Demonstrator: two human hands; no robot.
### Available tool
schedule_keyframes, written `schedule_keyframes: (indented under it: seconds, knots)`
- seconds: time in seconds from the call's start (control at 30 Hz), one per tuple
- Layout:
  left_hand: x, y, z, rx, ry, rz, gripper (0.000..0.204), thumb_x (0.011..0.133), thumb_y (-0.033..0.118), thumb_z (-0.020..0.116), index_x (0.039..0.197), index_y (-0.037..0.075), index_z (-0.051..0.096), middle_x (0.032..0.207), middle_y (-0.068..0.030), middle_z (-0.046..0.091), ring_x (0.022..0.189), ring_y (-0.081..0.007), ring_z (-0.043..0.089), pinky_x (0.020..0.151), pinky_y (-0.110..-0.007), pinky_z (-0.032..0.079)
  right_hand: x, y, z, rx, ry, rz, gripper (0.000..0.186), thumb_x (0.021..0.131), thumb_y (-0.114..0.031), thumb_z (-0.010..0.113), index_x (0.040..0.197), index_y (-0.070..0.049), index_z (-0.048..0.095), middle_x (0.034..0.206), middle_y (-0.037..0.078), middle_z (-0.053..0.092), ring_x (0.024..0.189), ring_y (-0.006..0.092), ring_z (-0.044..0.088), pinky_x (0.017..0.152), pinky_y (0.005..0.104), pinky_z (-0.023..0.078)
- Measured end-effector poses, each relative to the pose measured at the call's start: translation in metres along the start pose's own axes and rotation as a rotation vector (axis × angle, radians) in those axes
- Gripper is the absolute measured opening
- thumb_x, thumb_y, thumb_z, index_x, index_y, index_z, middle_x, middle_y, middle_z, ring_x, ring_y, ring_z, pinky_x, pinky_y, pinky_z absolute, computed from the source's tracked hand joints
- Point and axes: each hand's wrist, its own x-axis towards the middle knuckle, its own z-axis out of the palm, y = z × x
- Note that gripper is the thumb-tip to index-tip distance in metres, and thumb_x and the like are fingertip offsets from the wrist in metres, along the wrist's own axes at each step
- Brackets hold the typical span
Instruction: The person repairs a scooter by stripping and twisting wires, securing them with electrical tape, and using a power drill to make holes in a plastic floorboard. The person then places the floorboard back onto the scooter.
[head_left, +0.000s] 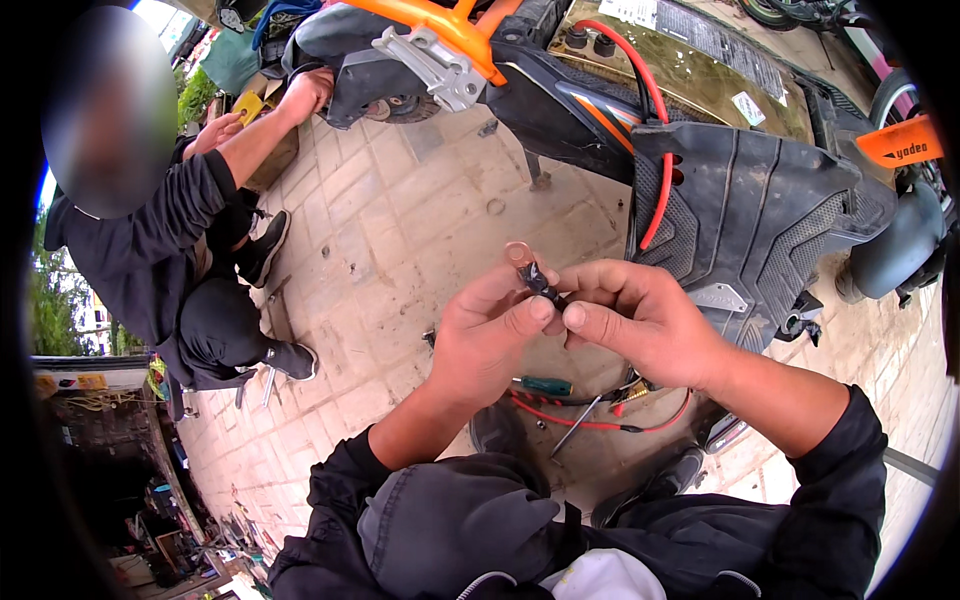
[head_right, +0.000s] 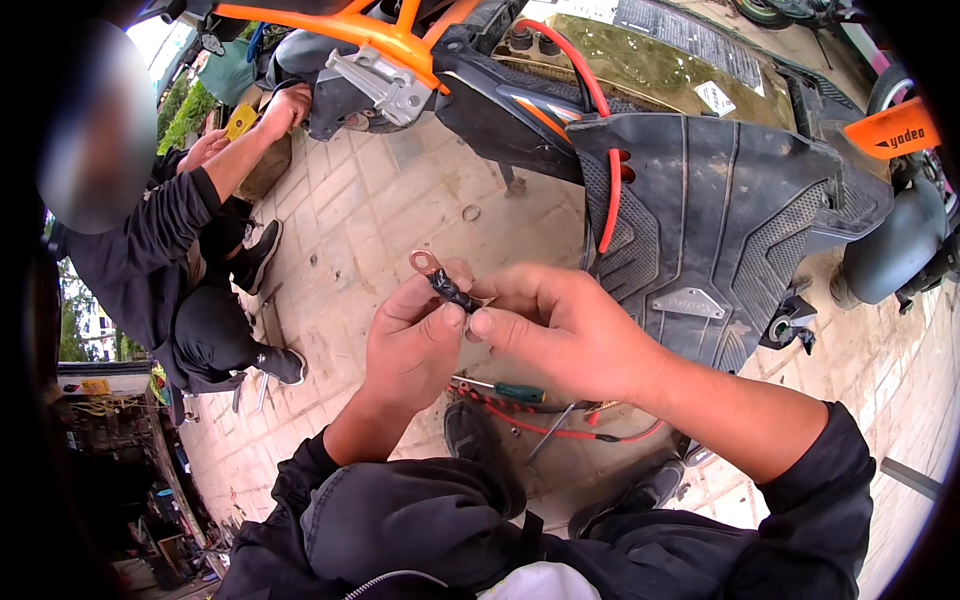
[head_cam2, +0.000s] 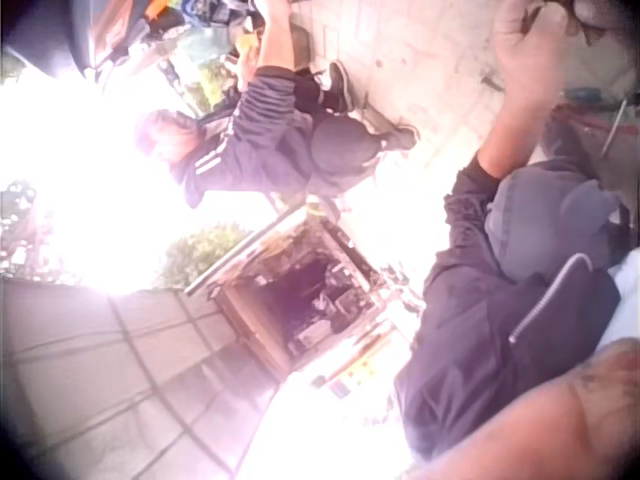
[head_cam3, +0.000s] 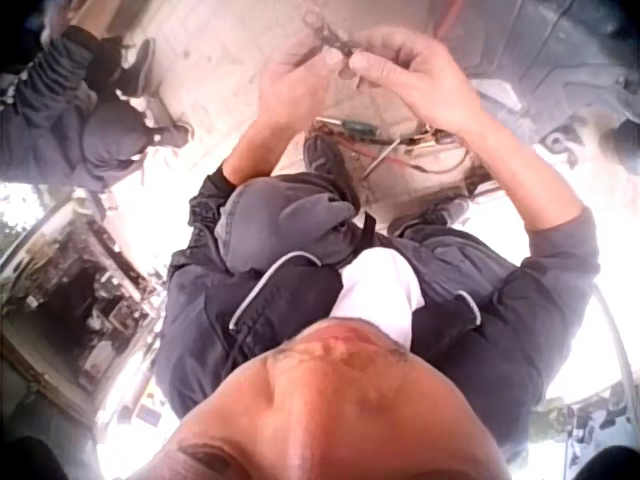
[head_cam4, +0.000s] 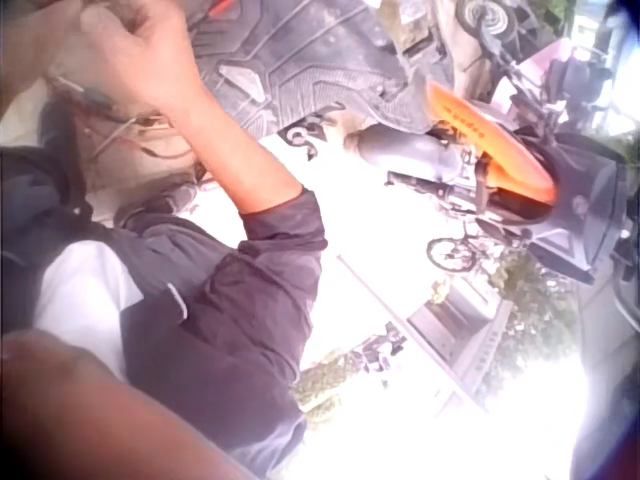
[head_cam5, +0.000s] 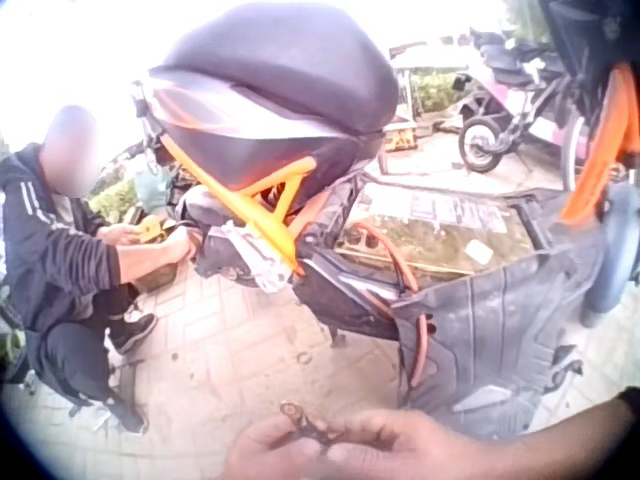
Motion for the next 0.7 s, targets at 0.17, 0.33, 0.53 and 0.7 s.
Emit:
schedule_keyframes:
  seconds: [0.17, 0.33, 0.53, 0.7]
  knots:
    - [0.004, -0.006, 0.007, 0.069, -0.02, 0.067, 0.017, 0.094, 0.006, 0.06, 0.107, -0.003, 0.062, 0.108, -0.0026, 0.054, 0.093, -0.0125, 0.053, 0.085, -0.031, 0.045, -0.003, -0.003, -0.011, -0.054, -0.065, 0.032, 0.023, 0.094, -0.016, 0.063, 0.102, 0.005, 0.065, 0.085, 0.003, 0.066, 0.078, 0.0071, 0.057, 0.07, 0.0252, 0.048]
    - [0.004, -0.009, 0.013, 0.393, 0.16, 0.2, 0.017, 0.093, 0.002, 0.059, 0.108, -0.004, 0.063, 0.104, -0.0028, 0.06, 0.09, -0.0084, 0.052, 0.081, -0.027, 0.044, -0.01, 0.003, -0.011, -0.246, 0.156, -0.045, 0.015, 0.09, -0.012, 0.067, 0.096, 0.002, 0.068, 0.078, 0.001, 0.065, 0.065, 0.0056, 0.055, 0.058, 0.0218, 0.045]
    - [-0.002, -0.008, 0.005, 0.424, 0.345, 0.091, 0.012, 0.091, 0.003, 0.062, 0.101, -0.003, 0.067, 0.089, 0.0, 0.064, 0.08, -0.0051, 0.052, 0.071, -0.024, 0.043, 0.002, 0.01, -0.002, -0.563, 0.2, -0.241, 0.009, 0.086, -0.005, 0.068, 0.089, 0.004, 0.067, 0.067, 0.001, 0.061, 0.061, 0.0043, 0.048, 0.053, 0.0233, 0.039]
    - [-0.001, 0.004, 0.017, 0.657, 0.357, 0.095, 0.014, 0.09, 0.006, 0.064, 0.1, -0.002, 0.069, 0.091, -0.003, 0.069, 0.08, -0.0075, 0.058, 0.071, -0.024, 0.046, 0.003, 0.013, 0.005, -0.539, 0.337, -0.38, 0.005, 0.08, -0.002, 0.069, 0.081, 0.001, 0.065, 0.059, 0.011, 0.057, 0.05, 0.0121, 0.053, 0.048, 0.0279, 0.041]
